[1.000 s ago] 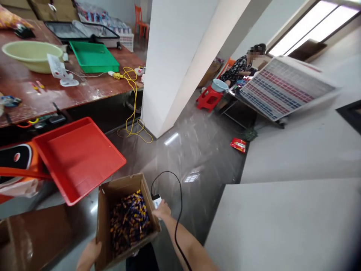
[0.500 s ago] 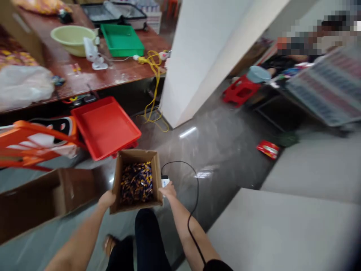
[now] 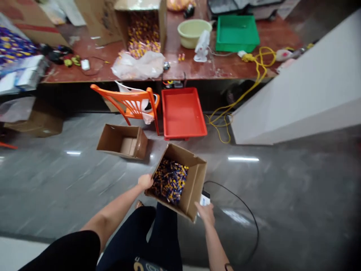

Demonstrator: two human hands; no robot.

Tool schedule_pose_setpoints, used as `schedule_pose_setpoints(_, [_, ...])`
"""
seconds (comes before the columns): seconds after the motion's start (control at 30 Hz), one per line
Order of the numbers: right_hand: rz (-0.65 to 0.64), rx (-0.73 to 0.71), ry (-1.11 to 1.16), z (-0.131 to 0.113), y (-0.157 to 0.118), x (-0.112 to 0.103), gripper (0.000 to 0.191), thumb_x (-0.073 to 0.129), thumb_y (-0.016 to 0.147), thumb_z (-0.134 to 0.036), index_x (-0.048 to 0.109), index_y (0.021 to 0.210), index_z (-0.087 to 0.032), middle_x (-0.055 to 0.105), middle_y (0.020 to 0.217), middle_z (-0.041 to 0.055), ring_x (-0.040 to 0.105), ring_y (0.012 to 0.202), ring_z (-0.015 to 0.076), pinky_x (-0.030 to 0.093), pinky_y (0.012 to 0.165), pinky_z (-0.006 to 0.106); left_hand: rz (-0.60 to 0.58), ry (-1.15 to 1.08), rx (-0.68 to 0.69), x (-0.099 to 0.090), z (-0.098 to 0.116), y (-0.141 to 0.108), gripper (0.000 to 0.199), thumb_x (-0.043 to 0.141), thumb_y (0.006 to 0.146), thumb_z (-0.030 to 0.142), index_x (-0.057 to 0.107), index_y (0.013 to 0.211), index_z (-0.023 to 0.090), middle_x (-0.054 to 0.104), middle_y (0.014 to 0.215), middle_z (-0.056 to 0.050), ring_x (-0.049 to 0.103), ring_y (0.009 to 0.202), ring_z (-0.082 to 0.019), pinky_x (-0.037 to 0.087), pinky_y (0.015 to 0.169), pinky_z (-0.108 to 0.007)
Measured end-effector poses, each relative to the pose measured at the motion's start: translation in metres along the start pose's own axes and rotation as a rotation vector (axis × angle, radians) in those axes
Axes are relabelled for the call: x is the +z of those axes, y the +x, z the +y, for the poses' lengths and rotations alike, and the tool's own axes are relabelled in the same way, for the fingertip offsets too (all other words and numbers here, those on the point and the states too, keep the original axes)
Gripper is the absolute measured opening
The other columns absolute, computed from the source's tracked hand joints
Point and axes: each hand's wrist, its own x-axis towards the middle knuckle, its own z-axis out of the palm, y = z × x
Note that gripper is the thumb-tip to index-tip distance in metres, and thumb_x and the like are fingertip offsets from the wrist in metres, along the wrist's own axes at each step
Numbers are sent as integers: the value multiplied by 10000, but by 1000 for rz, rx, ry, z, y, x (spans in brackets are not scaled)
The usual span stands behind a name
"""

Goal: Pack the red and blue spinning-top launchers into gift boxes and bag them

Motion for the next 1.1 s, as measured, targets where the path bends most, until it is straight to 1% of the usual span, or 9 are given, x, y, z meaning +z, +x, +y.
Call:
schedule_pose_setpoints(0.13, [19,-154,-121,-3,-54,27,776,645,979,-620,463,1544,-119,652,1445,221,693,1295,318,559,1062,453,21,96,-50,-32,-82,-71,297,739,1022,424,736,1156,158,728,1206,-91,693,1214,-283,567,1091,-471])
schedule_pose_setpoints(0.23, [30,-285,-216,-22,-95,56,856,601,932,-614,385,1567,-82,659,1422,274,710,1290,356,567,996,440,50,138,-104,-62,-147,-122,334,737,1025,426,721,1216,153,725,1200,-83,701,1206,-289,575,1075,-471])
schedule_pose_setpoints(0.3, [31,-350,-267,-41,-125,80,857,594,905,-598,383,1555,-80,671,1393,277,721,1263,374,563,975,454,61,170,-139,-84,-189,-152,319,698,1052,404,714,1246,151,737,1199,-93,713,1185,-269,568,1088,-482])
schedule_pose_setpoints(0.4, [21,-435,-319,-71,-171,119,795,618,866,-539,420,1505,-109,674,1382,256,724,1243,382,552,967,457,81,218,-188,-119,-246,-195,278,540,1102,277,717,1269,143,768,1212,-134,735,1183,-277,556,1077,-461])
schedule_pose_setpoints(0.5, [-3,-513,-364,-103,-213,160,696,655,844,-470,472,1431,-143,692,1347,219,736,1202,379,545,962,453,112,236,-247,-149,-299,-234,384,399,1084,214,731,1271,164,783,1232,-163,739,1216,-327,552,1010,-416])
schedule_pose_setpoints(0.67, [-76,-647,-506,-170,-272,228,596,741,877,-382,540,1390,-155,709,1291,155,733,1145,313,556,1000,455,169,154,-407,-181,-381,-289,485,311,1076,280,723,1322,208,802,1202,-154,754,1200,-343,555,951,-399])
schedule_pose_setpoints(0.87, [-186,-865,-728,-260,-364,333,518,729,988,-459,590,1417,-204,675,1319,105,694,1157,259,570,1033,469,309,-53,-672,-225,-461,-356,533,287,1067,346,704,1380,235,799,1231,-150,760,1197,-363,563,940,-417])
schedule_pose_setpoints(1.0, [-277,-1019,-774,-319,-431,400,557,738,921,-408,561,1404,-195,683,1328,140,714,1161,299,553,1025,474,428,-186,-808,-263,-505,-385,534,296,1050,374,736,1339,280,819,1191,-101,781,1156,-337,595,908,-398])
schedule_pose_setpoints(1.1, [-377,-1101,-757,-370,-477,446,612,730,803,-376,557,1354,-172,710,1293,183,740,1153,366,548,971,463,597,-209,-889,-304,-540,-390,425,433,984,363,791,1213,365,844,1072,-4,806,1091,-294,625,868,-343])
